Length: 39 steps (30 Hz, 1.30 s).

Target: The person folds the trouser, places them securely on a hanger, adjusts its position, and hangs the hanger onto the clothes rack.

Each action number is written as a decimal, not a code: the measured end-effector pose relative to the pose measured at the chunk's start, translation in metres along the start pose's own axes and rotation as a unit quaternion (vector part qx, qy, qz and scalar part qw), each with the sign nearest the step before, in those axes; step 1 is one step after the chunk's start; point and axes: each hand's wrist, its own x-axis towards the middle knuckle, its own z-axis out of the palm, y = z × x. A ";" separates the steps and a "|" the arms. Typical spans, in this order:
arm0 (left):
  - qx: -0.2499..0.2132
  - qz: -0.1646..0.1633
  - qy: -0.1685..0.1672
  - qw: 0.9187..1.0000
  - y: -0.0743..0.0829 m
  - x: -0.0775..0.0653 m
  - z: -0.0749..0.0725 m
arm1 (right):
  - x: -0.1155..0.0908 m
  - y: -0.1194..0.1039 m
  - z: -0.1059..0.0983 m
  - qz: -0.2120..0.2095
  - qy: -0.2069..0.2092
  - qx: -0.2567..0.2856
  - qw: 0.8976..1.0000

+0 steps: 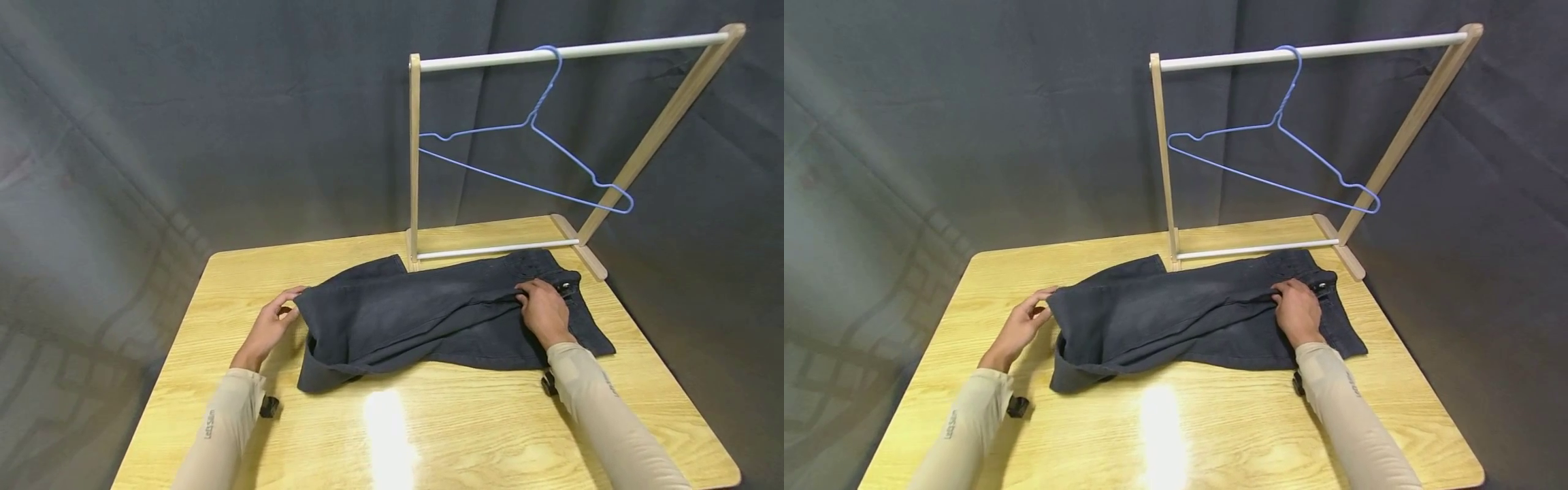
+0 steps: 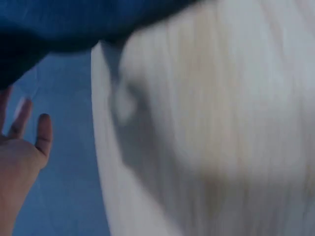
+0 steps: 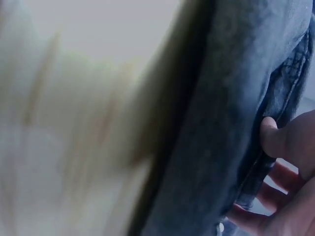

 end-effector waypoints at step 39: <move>0.400 0.101 0.004 0.911 0.021 -0.020 -0.064 | -0.004 0.019 -0.007 0.070 0.010 0.001 0.998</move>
